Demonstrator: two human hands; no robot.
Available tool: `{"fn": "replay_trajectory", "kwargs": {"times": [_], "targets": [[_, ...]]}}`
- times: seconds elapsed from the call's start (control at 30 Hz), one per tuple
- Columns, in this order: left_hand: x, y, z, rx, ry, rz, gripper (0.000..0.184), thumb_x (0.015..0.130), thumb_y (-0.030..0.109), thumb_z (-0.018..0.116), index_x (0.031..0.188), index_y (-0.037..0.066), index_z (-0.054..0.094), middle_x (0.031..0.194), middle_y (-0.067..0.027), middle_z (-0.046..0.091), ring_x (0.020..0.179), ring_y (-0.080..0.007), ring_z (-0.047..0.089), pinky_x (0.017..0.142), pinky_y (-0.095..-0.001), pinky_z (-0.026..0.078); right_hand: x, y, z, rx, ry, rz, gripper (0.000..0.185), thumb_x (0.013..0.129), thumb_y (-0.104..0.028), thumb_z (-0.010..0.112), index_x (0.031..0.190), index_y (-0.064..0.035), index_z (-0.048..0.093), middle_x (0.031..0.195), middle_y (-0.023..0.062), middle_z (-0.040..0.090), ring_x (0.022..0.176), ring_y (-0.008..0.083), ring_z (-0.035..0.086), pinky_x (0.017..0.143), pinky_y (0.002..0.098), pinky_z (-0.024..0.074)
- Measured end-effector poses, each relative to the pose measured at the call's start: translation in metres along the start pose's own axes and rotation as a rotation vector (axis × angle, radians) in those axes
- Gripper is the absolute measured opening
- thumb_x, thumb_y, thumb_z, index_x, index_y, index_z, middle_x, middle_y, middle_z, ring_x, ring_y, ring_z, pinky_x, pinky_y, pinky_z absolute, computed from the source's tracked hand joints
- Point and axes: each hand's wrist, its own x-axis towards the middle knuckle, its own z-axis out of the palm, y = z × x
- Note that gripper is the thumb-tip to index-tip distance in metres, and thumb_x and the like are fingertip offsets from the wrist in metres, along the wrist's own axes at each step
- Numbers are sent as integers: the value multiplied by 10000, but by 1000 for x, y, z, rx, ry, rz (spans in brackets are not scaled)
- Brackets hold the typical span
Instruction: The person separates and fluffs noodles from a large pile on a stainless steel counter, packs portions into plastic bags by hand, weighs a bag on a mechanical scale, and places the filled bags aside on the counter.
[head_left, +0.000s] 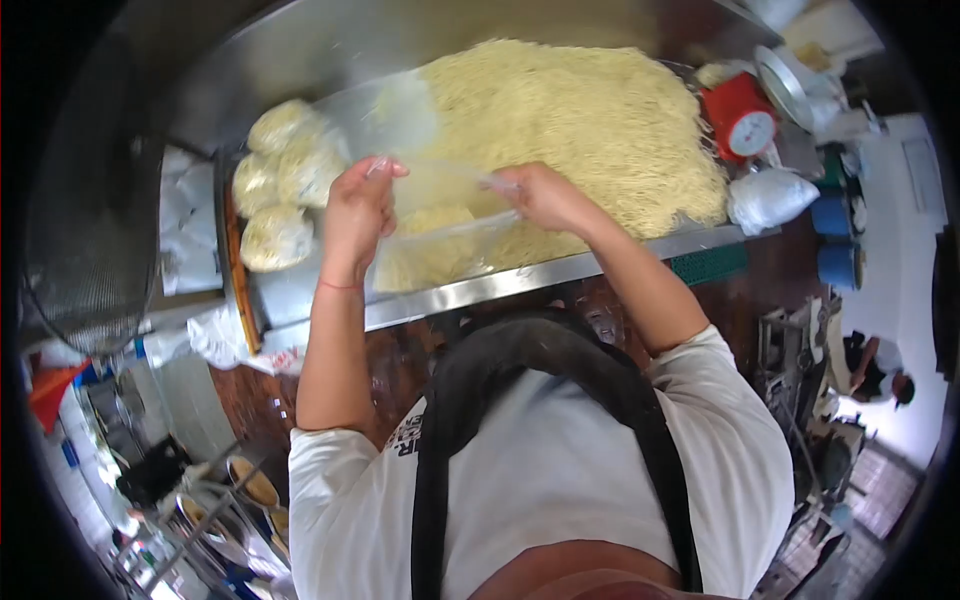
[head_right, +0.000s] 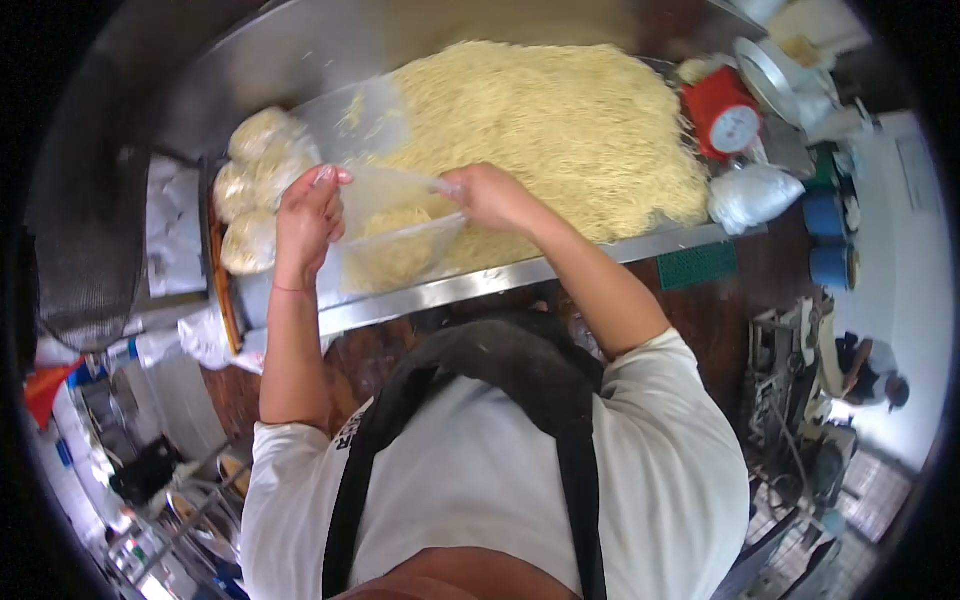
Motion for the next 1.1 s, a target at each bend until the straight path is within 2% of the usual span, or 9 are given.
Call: {"fn": "replay_trajectory", "kwargs": {"times": [0.1,0.2,0.3,0.4,0.43,0.73,0.83,1.07,1.1], "targets": [[20,25,69,168,-276,-24,202,982,249,603,951,54,646,570,61,395,484,-61,376,435,-269,315,-50,39,-39,395,321,-50,251,1017,-231,539,1083,-76,725,677,22,564,599,104,493,577,282,428],[39,52,180,895,-457,505,189,915,221,675,986,49,637,600,0,457,561,-114,476,523,-312,415,-109,65,-145,339,605,-54,230,1013,-220,544,1070,-91,726,696,-8,585,586,82,493,539,272,415],[99,78,290,1215,-268,825,244,899,191,659,1043,-5,644,850,-242,654,837,-403,652,756,-440,500,-153,93,-253,237,886,-182,214,1014,-203,544,1069,-94,719,697,-16,587,579,60,494,513,250,410],[148,122,423,1028,-85,1175,164,891,151,615,953,8,668,944,-256,667,899,-452,624,779,-502,491,-190,104,-354,421,1155,-229,210,994,-134,526,1086,-105,713,662,-25,576,518,64,496,497,222,427],[160,137,467,928,-36,1274,178,902,168,597,954,15,673,933,-244,673,889,-446,630,778,-505,493,-204,128,-395,432,1174,-305,239,884,-21,550,1085,-16,679,807,72,707,632,149,662,566,301,536],[209,128,701,854,-378,821,248,964,183,549,1053,-2,688,808,-199,705,594,-295,695,601,-383,555,-288,329,-508,-251,1450,-51,266,973,-129,549,1200,-55,666,992,90,744,962,194,715,787,326,543],[234,101,736,918,-394,805,273,974,185,542,1086,-18,687,798,-176,711,548,-265,689,551,-352,566,-327,337,-474,68,1557,-264,279,950,-109,582,1213,-54,654,1135,107,708,1047,175,675,853,315,522],[242,133,762,700,-364,756,311,980,213,565,1139,-31,676,870,-174,709,592,-258,697,511,-354,581,-391,405,-368,-283,1344,151,451,870,-118,700,1295,-33,577,1165,188,625,1096,367,600,977,404,466],[254,130,766,651,-333,759,310,990,276,564,1134,39,700,636,-1,524,505,-113,546,531,-312,575,-390,412,-358,-253,1336,172,457,861,-131,713,1288,-35,582,1180,189,616,1110,380,586,984,417,457]]}}
